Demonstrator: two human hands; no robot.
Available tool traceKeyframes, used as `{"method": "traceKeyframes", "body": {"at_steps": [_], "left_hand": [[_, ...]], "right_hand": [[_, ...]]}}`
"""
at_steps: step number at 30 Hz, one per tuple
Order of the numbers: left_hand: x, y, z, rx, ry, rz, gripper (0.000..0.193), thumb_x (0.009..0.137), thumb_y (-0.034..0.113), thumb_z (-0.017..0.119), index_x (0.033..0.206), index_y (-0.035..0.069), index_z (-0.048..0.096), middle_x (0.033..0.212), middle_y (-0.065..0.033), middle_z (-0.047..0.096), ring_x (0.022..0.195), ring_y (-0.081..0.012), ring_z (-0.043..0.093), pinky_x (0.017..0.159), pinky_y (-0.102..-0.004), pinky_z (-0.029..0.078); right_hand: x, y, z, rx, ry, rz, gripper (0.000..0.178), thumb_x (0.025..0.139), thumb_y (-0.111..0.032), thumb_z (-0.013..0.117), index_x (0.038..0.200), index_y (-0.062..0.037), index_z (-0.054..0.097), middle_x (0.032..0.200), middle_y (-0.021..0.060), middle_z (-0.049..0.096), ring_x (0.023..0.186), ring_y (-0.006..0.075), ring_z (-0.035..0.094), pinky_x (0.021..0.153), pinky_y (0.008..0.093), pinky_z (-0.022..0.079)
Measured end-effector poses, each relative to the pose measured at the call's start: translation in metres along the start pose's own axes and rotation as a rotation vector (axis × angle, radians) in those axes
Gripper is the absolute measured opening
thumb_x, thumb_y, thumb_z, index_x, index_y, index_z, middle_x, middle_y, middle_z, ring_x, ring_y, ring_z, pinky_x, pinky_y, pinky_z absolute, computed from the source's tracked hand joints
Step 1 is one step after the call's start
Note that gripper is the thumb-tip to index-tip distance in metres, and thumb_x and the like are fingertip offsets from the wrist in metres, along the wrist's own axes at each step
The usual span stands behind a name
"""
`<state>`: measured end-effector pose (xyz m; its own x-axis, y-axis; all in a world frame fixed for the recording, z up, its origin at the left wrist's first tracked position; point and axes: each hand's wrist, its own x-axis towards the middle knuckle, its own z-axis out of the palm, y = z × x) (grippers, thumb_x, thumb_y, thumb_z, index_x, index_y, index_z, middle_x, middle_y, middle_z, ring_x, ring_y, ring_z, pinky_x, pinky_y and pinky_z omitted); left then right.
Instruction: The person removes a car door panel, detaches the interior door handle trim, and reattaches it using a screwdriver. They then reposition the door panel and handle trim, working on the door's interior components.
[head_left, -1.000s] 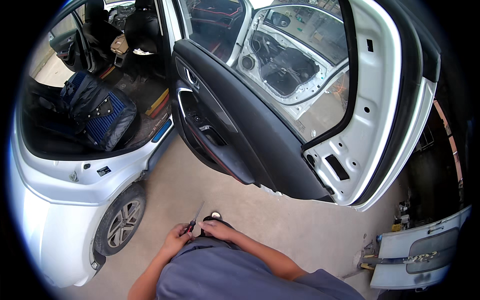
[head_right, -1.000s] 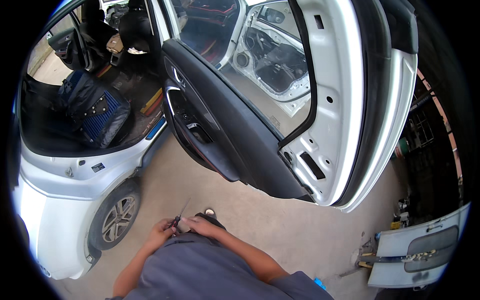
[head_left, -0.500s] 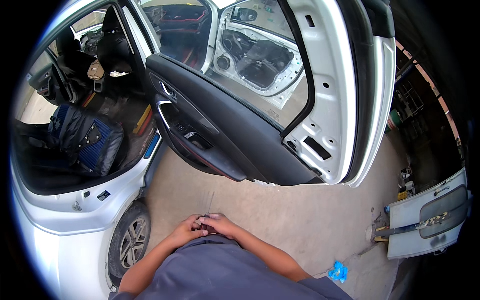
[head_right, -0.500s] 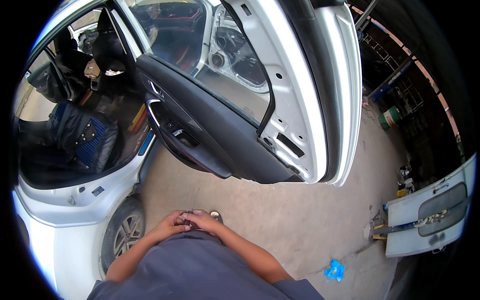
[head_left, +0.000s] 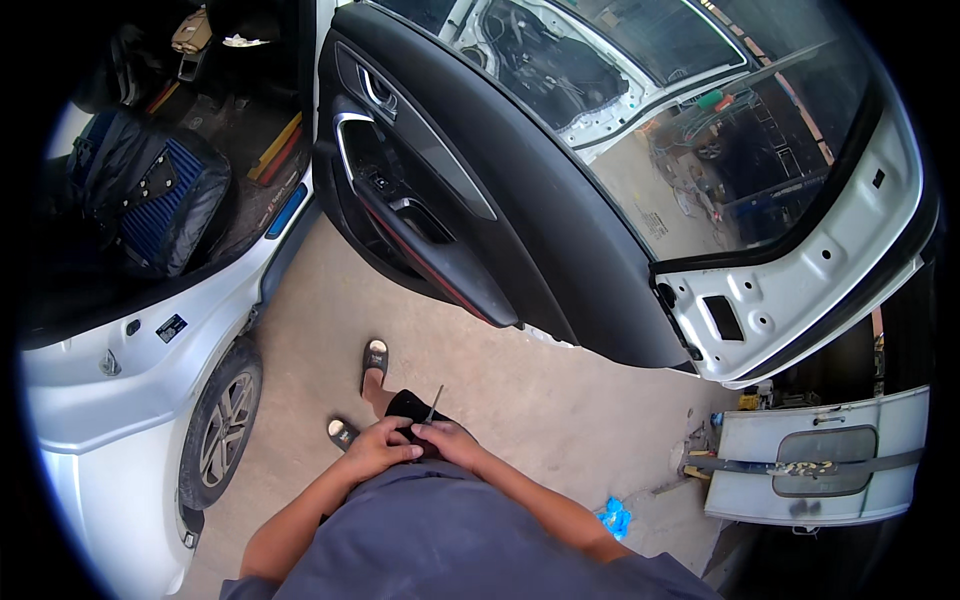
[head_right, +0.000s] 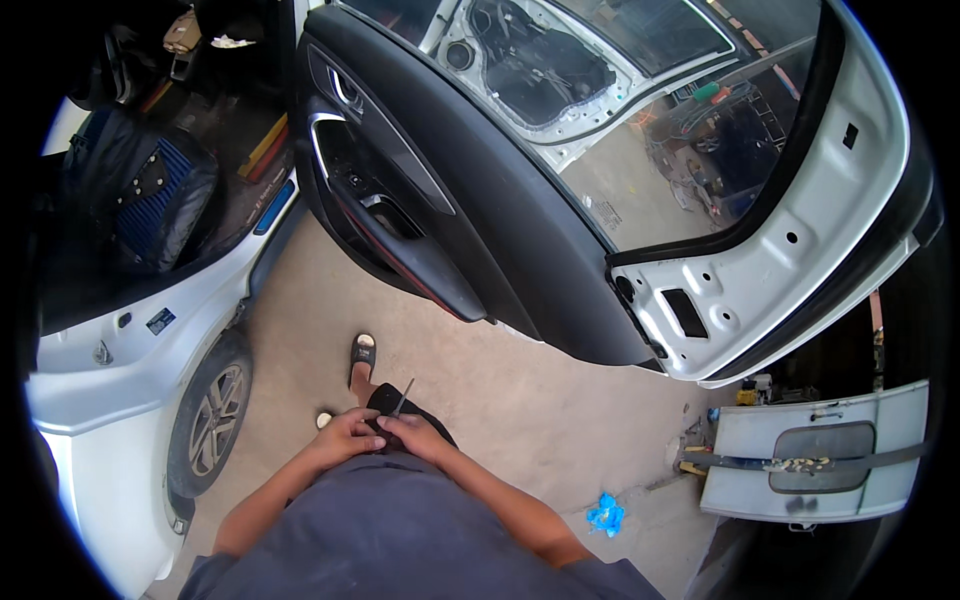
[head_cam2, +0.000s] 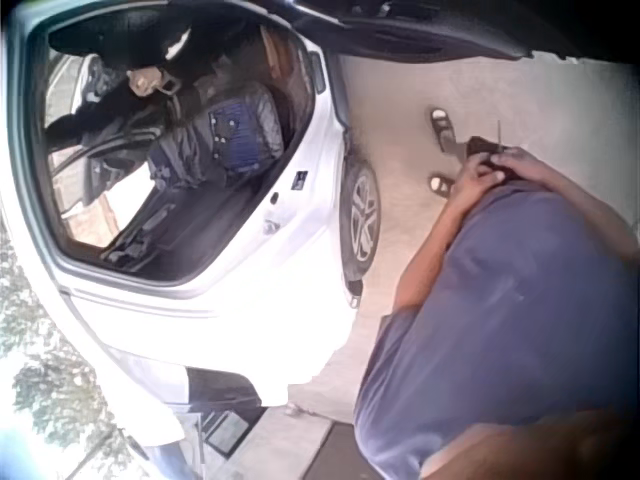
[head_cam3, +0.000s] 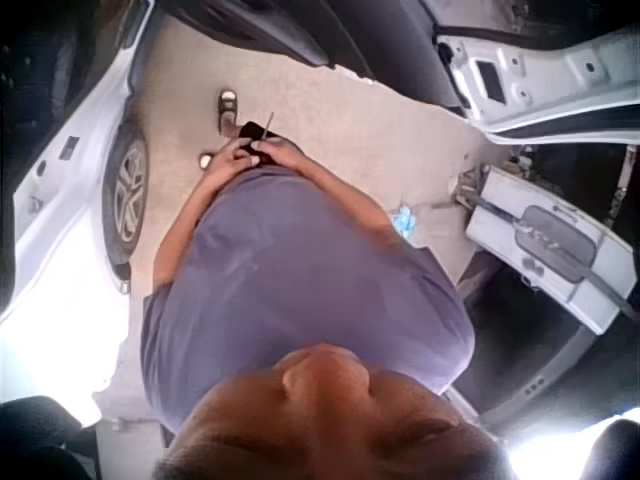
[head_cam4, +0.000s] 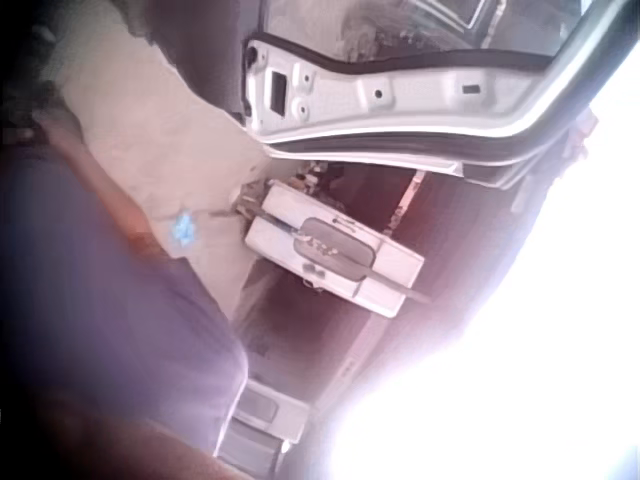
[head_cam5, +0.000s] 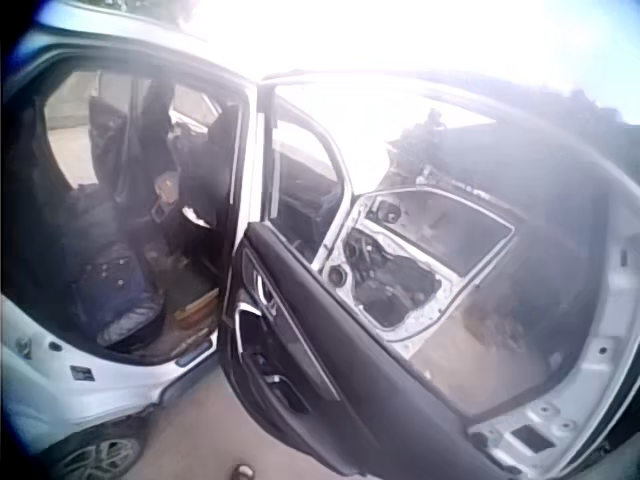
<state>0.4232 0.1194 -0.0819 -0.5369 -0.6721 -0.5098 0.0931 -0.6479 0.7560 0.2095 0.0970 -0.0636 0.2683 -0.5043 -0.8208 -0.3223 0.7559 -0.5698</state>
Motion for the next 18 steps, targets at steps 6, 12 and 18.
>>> {"method": "traceKeyframes", "body": {"at_steps": [6,12,18], "left_hand": [[-0.008,0.025,-0.042,0.048,0.243,0.035,0.051,0.089,0.022,0.078,0.129,-0.003,0.058,0.090,-0.0084,0.072,0.083,-0.0130,0.066,0.077,-0.0284,0.052],[-0.004,0.090,-0.049,0.507,0.502,0.264,0.031,0.085,0.015,0.076,0.112,0.001,0.069,0.090,-0.0105,0.072,0.078,-0.0208,0.069,0.071,-0.0339,0.054],[0.039,0.241,0.045,1.050,0.183,1.028,0.032,0.083,0.010,0.071,0.115,0.009,0.070,0.081,-0.0081,0.062,0.074,-0.0296,0.065,0.064,-0.0410,0.053]], "right_hand": [[0.074,-0.051,0.014,0.238,-0.166,0.076,0.024,0.095,-0.024,0.064,0.105,-0.0021,0.065,0.094,0.0064,0.068,0.081,0.0146,0.064,0.073,0.0281,0.054],[0.105,-0.114,0.008,-0.360,-0.026,-0.045,0.018,0.086,-0.022,0.067,0.091,-0.0047,0.069,0.071,0.0047,0.061,0.059,0.0141,0.057,0.057,0.0320,0.047],[0.153,-0.030,-0.049,-0.338,0.172,-0.824,0.034,0.088,-0.029,0.067,0.112,-0.0050,0.071,0.091,0.0136,0.072,0.086,0.0276,0.069,0.077,0.0428,0.054]]}}
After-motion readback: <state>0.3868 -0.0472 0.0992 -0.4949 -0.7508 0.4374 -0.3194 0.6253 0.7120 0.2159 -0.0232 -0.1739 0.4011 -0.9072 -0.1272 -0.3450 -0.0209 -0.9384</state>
